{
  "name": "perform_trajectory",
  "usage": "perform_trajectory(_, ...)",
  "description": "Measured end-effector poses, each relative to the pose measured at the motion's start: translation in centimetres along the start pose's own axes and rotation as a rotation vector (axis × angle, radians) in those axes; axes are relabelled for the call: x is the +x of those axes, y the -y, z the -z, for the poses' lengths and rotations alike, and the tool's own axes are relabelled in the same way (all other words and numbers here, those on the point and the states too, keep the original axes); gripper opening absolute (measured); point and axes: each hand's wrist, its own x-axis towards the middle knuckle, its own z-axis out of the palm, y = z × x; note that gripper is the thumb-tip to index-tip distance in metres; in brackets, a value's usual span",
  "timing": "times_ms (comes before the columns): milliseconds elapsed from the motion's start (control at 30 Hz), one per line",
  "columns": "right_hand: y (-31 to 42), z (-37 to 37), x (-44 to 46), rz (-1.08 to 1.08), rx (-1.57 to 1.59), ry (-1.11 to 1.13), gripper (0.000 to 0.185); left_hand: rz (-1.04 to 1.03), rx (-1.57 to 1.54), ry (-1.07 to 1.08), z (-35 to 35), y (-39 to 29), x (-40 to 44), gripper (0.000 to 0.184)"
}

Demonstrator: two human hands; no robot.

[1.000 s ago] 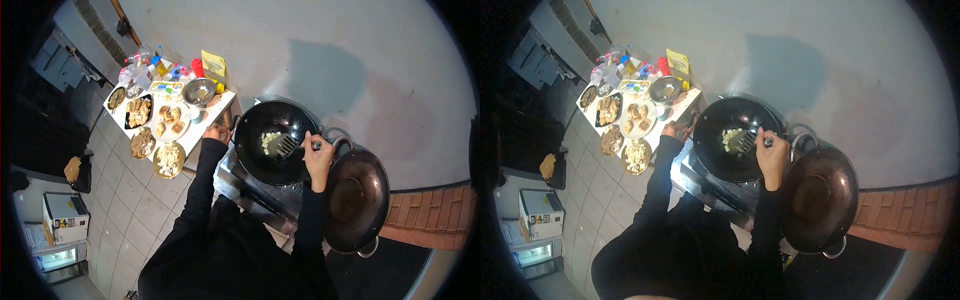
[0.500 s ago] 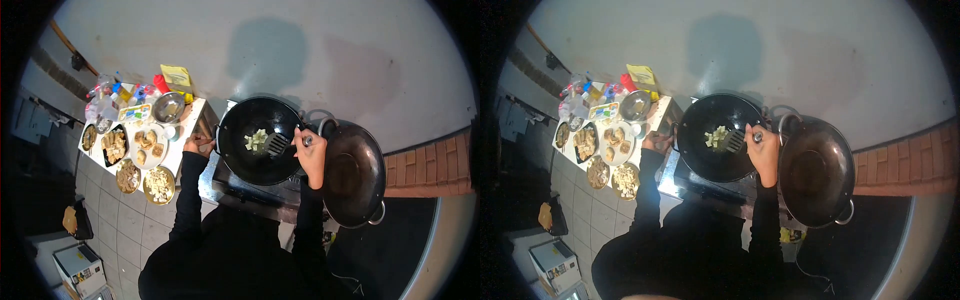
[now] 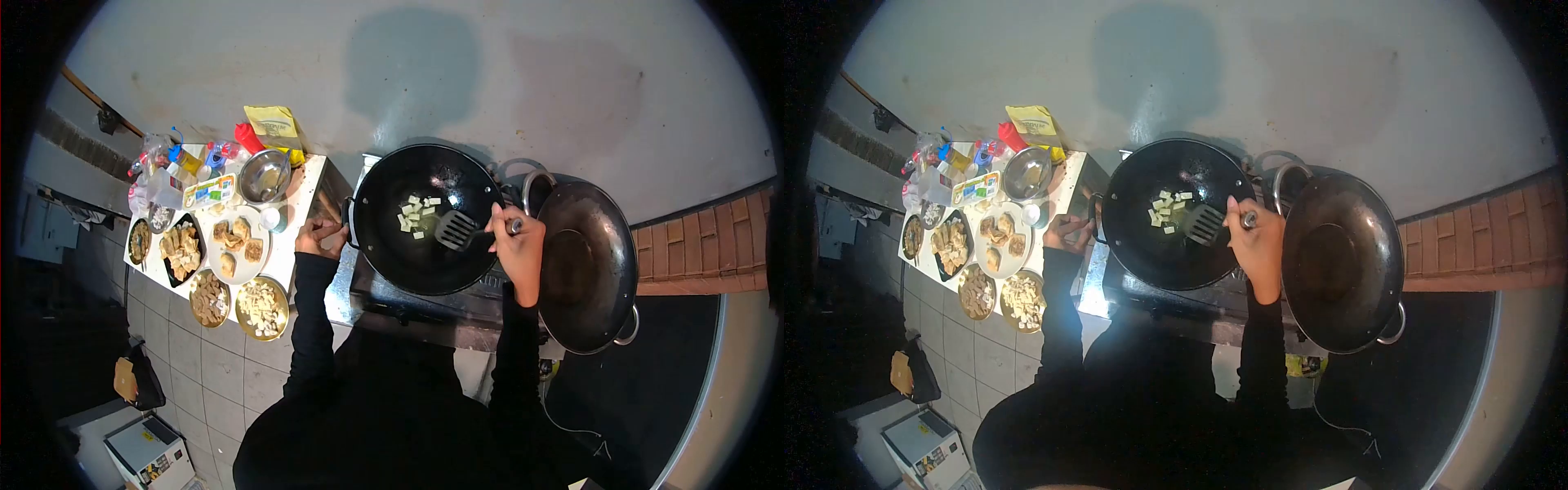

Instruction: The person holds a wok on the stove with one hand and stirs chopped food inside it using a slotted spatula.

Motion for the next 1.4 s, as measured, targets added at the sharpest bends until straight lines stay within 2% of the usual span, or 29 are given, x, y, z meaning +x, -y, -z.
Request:
perform_trajectory(133,-3.1,-1.5,-0.7,0.042,-0.080,0.014,0.032,-0.030,-0.011,-0.015,-0.3,0.1,0.0,0.017)
perform_trajectory(167,-3.1,-2.4,-0.6,-0.023,0.055,0.009,0.030,-0.034,-0.017,-0.026,-0.5,0.2,0.1,0.017)
perform_trajectory(233,-2.5,-3.2,0.3,-0.009,0.084,0.047,0.029,-0.047,-0.020,-0.021,-0.6,0.4,-0.1,0.017)
perform_trajectory(367,-0.6,-2.1,1.4,0.195,-0.026,0.022,0.029,-0.074,0.002,-0.030,-0.7,0.5,0.0,0.017)
perform_trajectory(567,-1.5,-1.2,0.2,0.031,0.009,-0.004,0.034,-0.011,-0.017,-0.031,-0.5,-0.1,-0.4,0.018)
perform_trajectory(733,-3.2,-3.3,1.6,0.087,0.089,0.049,0.029,-0.028,-0.003,-0.009,-0.3,-0.2,-0.2,0.019)
perform_trajectory(833,-1.0,-2.4,1.7,0.154,0.071,-0.008,0.031,-0.013,-0.006,0.026,-0.2,0.3,-0.2,0.019)
perform_trajectory(967,-0.4,-0.8,0.7,0.089,-0.003,0.034,0.030,-0.005,-0.049,0.013,-0.1,-0.2,-0.4,0.018)
perform_trajectory(1067,-2.3,-2.2,0.5,0.053,-0.013,0.041,0.030,-0.002,-0.053,0.001,-0.2,-0.2,-0.4,0.018)
perform_trajectory(1100,-1.5,-2.6,0.5,-0.046,0.042,0.064,0.029,-0.005,-0.056,-0.001,-0.3,-0.2,-0.4,0.018)
perform_trajectory(1200,-1.6,-3.2,1.1,-0.004,0.129,0.058,0.029,-0.017,-0.005,0.017,-0.3,0.0,-0.4,0.018)
perform_trajectory(1267,-0.9,-2.7,1.3,0.120,0.023,0.013,0.029,0.007,-0.032,0.010,-0.3,-0.1,-0.4,0.019)
perform_trajectory(1400,-0.6,-2.0,1.1,0.098,-0.051,-0.010,0.033,0.043,-0.048,0.017,0.1,-0.6,-0.4,0.020)
